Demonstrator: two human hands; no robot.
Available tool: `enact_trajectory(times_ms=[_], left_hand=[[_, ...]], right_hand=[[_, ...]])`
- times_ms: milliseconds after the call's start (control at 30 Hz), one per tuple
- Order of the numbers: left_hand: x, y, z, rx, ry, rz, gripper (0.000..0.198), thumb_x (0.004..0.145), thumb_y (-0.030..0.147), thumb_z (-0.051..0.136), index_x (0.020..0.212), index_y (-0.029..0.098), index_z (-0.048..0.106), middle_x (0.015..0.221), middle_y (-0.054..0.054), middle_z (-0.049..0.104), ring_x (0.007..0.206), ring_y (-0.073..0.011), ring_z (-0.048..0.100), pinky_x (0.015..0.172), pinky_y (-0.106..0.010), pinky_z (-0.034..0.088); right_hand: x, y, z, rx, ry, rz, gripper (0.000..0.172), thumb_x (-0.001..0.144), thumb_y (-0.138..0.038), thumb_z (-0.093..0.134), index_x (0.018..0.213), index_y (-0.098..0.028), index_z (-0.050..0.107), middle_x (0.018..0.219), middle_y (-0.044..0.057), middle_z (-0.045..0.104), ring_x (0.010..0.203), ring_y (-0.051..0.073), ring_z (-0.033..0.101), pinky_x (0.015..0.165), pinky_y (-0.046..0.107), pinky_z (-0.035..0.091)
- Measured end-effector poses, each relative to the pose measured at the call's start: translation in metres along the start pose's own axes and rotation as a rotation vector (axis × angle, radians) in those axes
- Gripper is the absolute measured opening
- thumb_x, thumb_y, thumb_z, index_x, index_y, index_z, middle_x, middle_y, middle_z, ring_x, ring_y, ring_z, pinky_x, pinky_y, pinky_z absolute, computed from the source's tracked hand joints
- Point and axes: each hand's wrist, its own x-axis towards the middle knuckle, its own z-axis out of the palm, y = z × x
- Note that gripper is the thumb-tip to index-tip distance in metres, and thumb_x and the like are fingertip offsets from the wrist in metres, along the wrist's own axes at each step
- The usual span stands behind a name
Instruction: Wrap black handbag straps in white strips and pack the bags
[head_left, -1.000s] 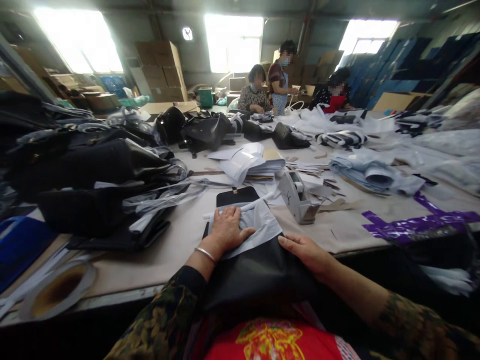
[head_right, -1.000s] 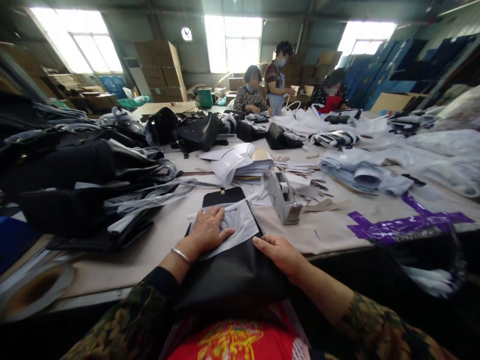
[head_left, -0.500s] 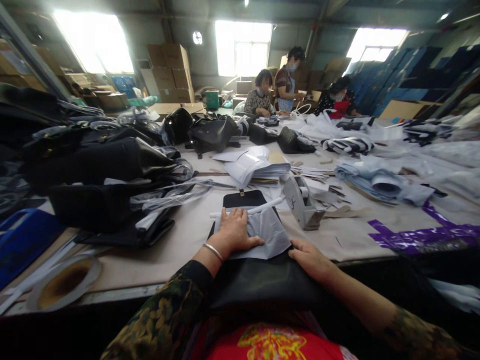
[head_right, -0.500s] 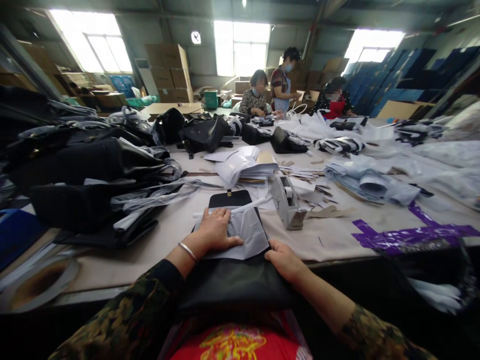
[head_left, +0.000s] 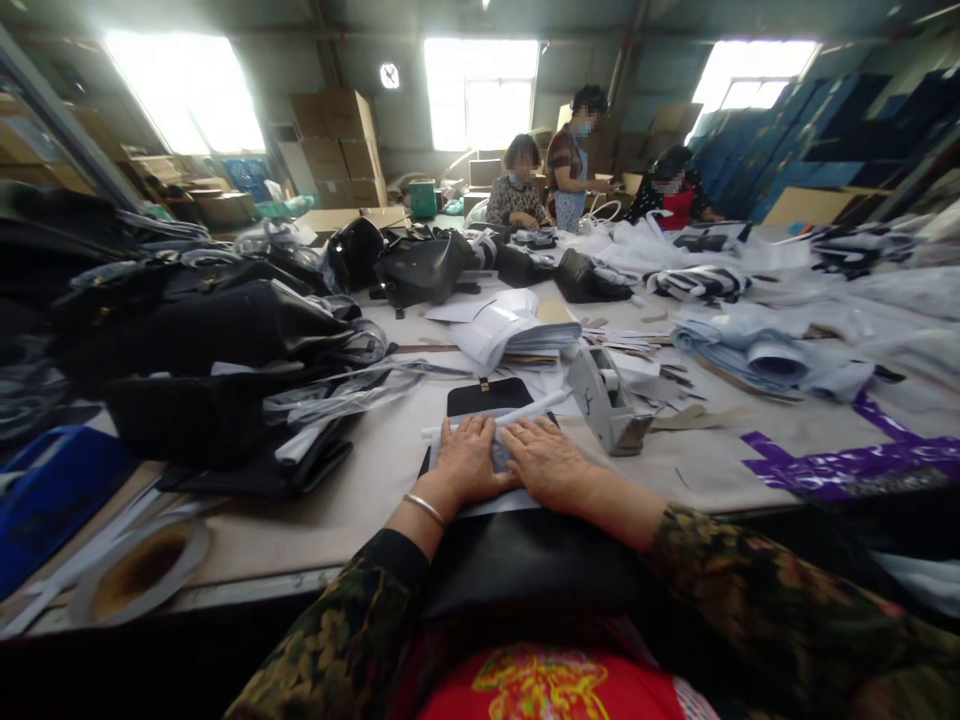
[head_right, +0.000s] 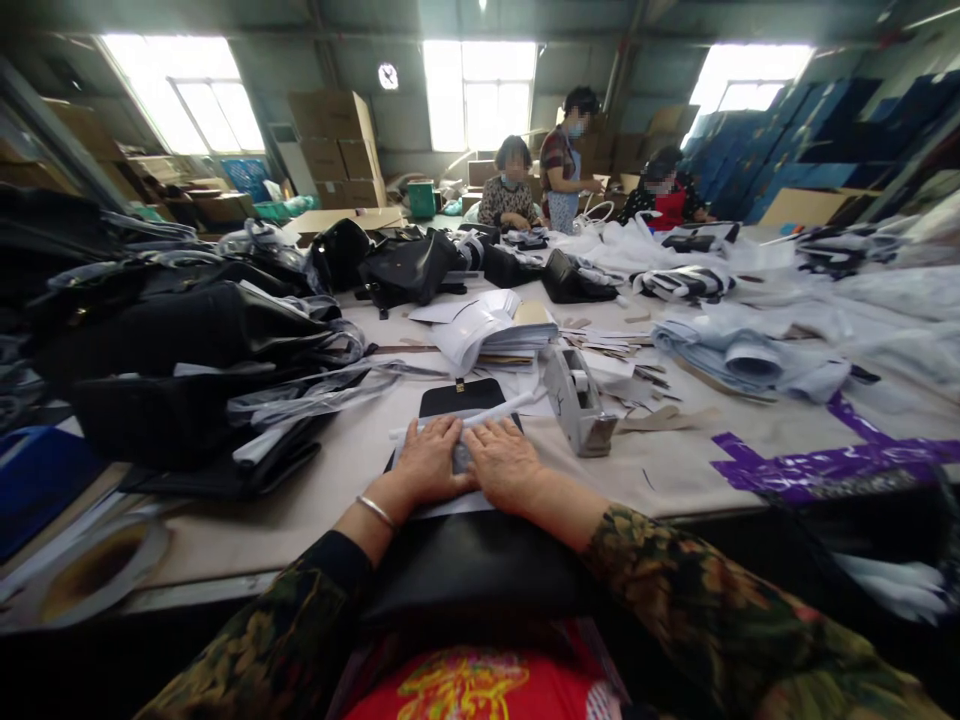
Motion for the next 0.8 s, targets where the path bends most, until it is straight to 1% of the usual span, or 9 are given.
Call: enact_trajectory(times_ms=[100,167,233,400,500,567,633,700,800], left_hand=[[0.002,-0.002,0.0,-0.027,-0.001,-0.004,0.11,0.069,0.086,0.055,0.151,0.014,0.039,0.157,-0.02,0.038,0.145,-0.0403,0.031,0.118,-0.068,0.014],[0.003,-0.003,-0.001,-0.032,-0.006,-0.003,0.113,0.067,0.089,0.054,0.152,0.016,0.038,0.157,-0.021,0.038,0.145,-0.0402,0.031,0.118,-0.069,0.014],[0.004,-0.003,-0.001,-0.033,-0.015,-0.006,0.113,0.068,0.089,0.054,0.153,0.018,0.036,0.158,-0.02,0.037,0.146,-0.0396,0.03,0.118,-0.068,0.013],[0.004,-0.003,-0.001,-0.037,-0.035,0.011,0.112,0.068,0.09,0.052,0.153,0.018,0.038,0.158,-0.019,0.037,0.147,-0.0393,0.029,0.119,-0.067,0.011],[0.004,-0.005,-0.002,-0.035,-0.034,0.021,0.109,0.069,0.088,0.053,0.152,0.019,0.039,0.158,-0.017,0.038,0.147,-0.039,0.029,0.12,-0.066,0.01],[0.004,-0.006,-0.002,-0.034,-0.038,0.016,0.107,0.071,0.087,0.053,0.152,0.019,0.039,0.159,-0.017,0.037,0.147,-0.0387,0.029,0.12,-0.066,0.011],[0.004,-0.007,-0.001,-0.034,-0.035,0.007,0.108,0.07,0.087,0.054,0.152,0.02,0.039,0.159,-0.017,0.037,0.147,-0.0389,0.03,0.12,-0.065,0.011],[0.004,-0.007,0.001,-0.037,-0.023,0.002,0.111,0.068,0.089,0.055,0.153,0.019,0.038,0.158,-0.016,0.038,0.146,-0.0394,0.03,0.12,-0.066,0.011],[0.005,-0.008,0.003,-0.048,-0.015,-0.005,0.115,0.064,0.09,0.057,0.153,0.02,0.039,0.157,-0.016,0.039,0.145,-0.0398,0.031,0.12,-0.066,0.01]], right_hand=[[-0.007,0.017,0.013,-0.046,-0.092,0.109,0.058,0.099,-0.041,0.044,0.149,-0.011,0.048,0.158,0.017,0.04,0.147,0.035,0.033,0.12,0.058,0.02],[-0.012,0.022,0.015,-0.028,-0.109,0.173,0.062,0.099,-0.046,0.044,0.152,-0.013,0.044,0.161,0.015,0.034,0.149,0.035,0.03,0.119,0.058,0.023],[-0.016,0.022,0.015,-0.016,-0.098,0.212,0.064,0.099,-0.046,0.044,0.153,-0.013,0.042,0.161,0.015,0.033,0.148,0.034,0.031,0.117,0.056,0.027],[-0.02,0.013,0.01,-0.009,-0.06,0.204,0.061,0.097,-0.04,0.053,0.148,-0.007,0.049,0.157,0.022,0.039,0.144,0.039,0.037,0.115,0.055,0.033],[-0.022,0.011,0.003,0.004,-0.038,0.181,0.056,0.094,-0.038,0.058,0.142,-0.008,0.056,0.151,0.023,0.047,0.139,0.04,0.044,0.112,0.055,0.036],[-0.023,0.015,-0.001,0.037,0.004,0.147,0.047,0.092,-0.036,0.061,0.132,-0.012,0.064,0.145,0.022,0.054,0.135,0.039,0.048,0.11,0.053,0.038],[-0.021,0.025,-0.004,0.155,0.071,0.135,0.033,0.091,-0.033,0.06,0.118,-0.016,0.071,0.136,0.018,0.062,0.13,0.034,0.053,0.11,0.048,0.038],[-0.015,0.04,-0.006,0.414,0.185,0.268,0.023,0.091,-0.031,0.059,0.105,-0.018,0.073,0.127,0.014,0.067,0.125,0.029,0.055,0.111,0.041,0.038],[-0.001,0.065,-0.003,0.773,0.322,0.62,0.017,0.087,-0.029,0.062,0.094,-0.017,0.071,0.113,0.012,0.069,0.118,0.028,0.056,0.104,0.037,0.041]])
